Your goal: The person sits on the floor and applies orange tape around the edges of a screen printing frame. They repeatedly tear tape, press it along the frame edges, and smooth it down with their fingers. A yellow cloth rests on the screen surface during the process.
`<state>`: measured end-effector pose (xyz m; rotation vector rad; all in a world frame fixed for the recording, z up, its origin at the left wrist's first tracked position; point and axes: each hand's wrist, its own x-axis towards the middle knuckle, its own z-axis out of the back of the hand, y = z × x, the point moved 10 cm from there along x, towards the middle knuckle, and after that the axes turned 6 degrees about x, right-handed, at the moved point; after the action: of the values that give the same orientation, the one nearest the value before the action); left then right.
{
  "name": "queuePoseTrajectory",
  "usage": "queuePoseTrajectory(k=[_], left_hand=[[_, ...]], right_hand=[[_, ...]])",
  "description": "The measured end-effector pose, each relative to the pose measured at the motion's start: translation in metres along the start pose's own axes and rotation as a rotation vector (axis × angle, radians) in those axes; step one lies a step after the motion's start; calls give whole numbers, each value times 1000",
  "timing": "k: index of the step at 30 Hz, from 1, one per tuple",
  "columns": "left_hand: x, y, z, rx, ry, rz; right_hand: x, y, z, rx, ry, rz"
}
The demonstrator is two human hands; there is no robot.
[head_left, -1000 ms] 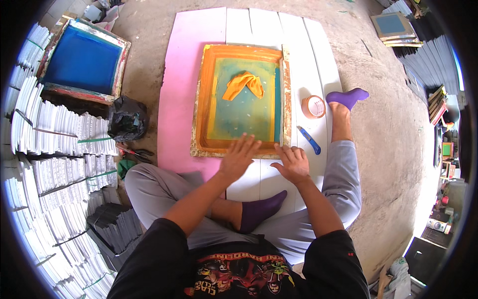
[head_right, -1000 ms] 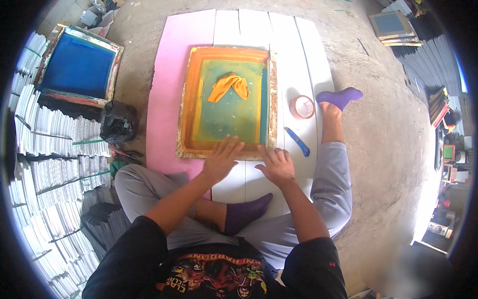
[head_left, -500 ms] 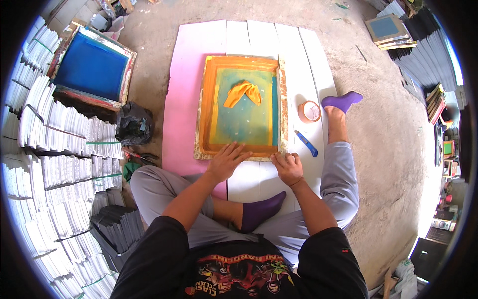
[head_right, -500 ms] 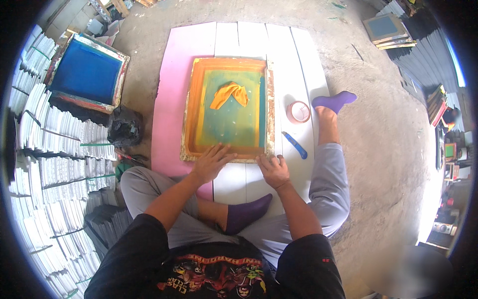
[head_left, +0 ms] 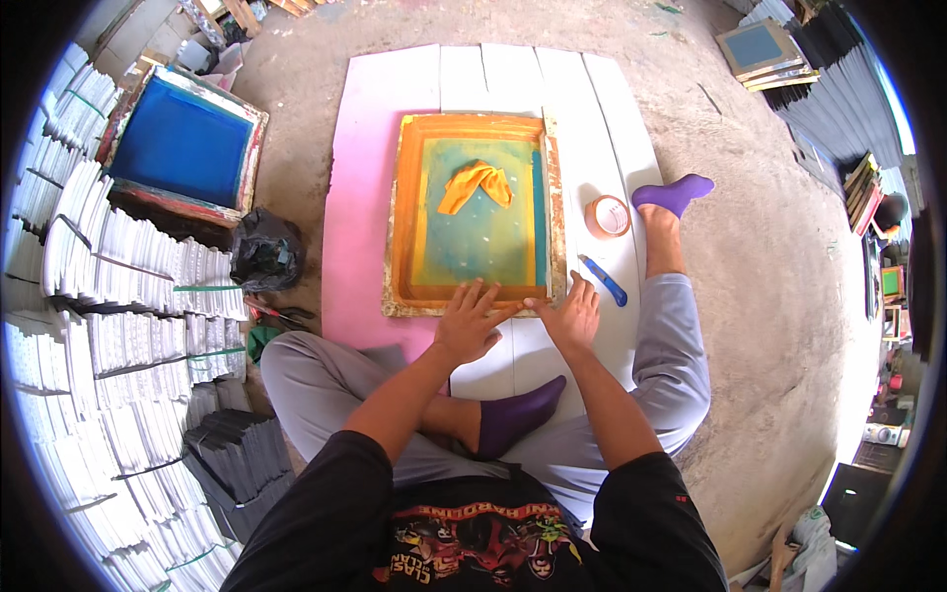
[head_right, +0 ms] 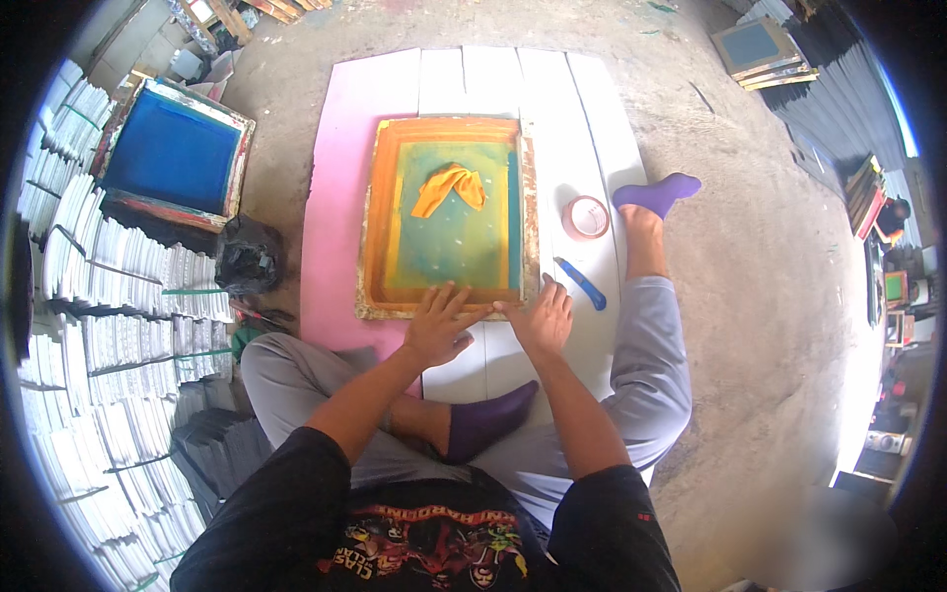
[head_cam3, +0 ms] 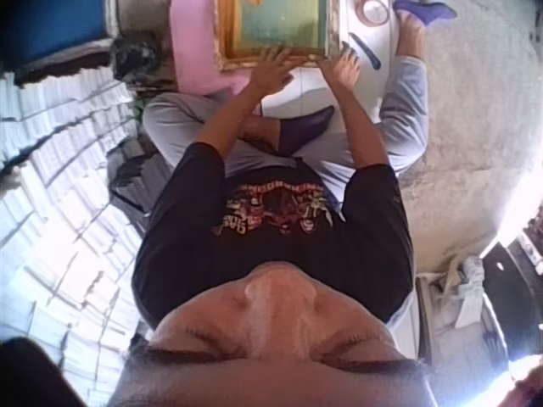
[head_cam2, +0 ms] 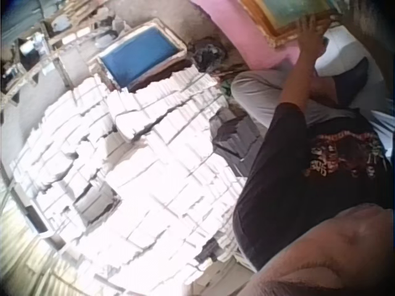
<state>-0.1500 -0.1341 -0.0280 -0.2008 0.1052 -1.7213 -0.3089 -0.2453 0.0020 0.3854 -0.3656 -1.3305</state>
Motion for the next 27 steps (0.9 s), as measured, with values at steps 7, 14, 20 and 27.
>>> queuePoseTrajectory(k=[7, 14, 20, 27], left_hand=[[-13, 15, 4, -43, 57, 8], [-64, 63, 13, 39, 167, 252], [-99, 91, 21, 80, 248, 420], [-113, 105, 28, 226, 401, 465]], right_hand=[[4, -23, -27, 170, 202, -200], [3, -34, -32, 206, 213, -218], [2, -28, -31, 169, 236, -223], [4, -24, -33, 237, 280, -178]])
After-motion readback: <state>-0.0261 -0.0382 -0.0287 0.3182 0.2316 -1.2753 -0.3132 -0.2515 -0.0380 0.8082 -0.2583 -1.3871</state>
